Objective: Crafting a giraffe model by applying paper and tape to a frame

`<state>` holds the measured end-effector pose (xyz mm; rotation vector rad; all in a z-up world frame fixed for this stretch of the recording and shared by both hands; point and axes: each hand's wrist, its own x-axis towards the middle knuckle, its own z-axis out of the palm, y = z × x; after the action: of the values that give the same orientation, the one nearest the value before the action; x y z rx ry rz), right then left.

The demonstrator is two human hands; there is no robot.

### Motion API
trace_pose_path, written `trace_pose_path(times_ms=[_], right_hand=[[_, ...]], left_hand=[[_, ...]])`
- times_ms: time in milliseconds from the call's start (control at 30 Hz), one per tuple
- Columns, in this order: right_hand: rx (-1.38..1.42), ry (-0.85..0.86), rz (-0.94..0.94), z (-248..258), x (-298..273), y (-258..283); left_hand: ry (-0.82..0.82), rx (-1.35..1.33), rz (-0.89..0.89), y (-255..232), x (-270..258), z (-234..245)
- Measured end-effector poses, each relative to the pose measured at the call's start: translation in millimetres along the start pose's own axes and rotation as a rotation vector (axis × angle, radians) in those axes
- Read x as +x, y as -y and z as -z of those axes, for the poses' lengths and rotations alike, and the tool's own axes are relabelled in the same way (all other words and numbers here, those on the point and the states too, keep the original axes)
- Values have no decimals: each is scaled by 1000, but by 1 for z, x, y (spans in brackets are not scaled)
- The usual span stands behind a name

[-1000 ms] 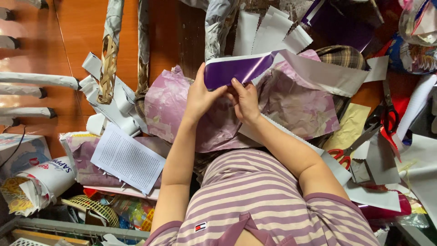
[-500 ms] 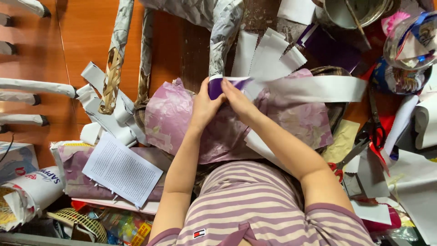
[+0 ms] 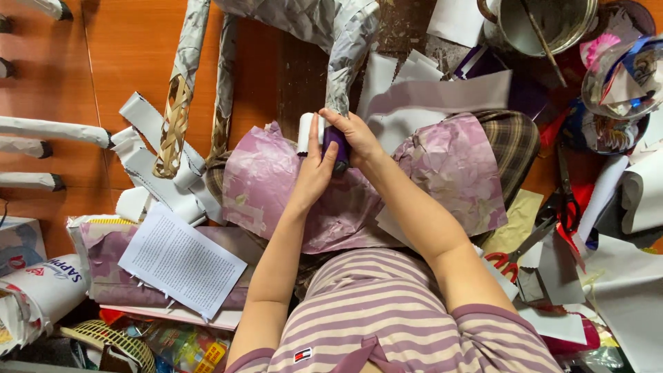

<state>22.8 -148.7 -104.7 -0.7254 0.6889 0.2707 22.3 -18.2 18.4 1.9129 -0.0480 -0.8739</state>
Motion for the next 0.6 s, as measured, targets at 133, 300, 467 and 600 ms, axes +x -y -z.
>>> trace_pose_path(times_ms=[133, 300, 467, 600], right_hand=[[91, 50, -21, -20, -21, 10], [226, 151, -38, -48, -56, 33], [-31, 2, 34, -44, -55, 21], [-893, -9, 790, -13, -46, -5]], left_hand=[[-212, -180, -305, 63, 10, -10], [-719, 264, -411, 95, 28, 20], [-933, 178, -545, 27, 51, 58], [-991, 424, -925, -36, 87, 24]])
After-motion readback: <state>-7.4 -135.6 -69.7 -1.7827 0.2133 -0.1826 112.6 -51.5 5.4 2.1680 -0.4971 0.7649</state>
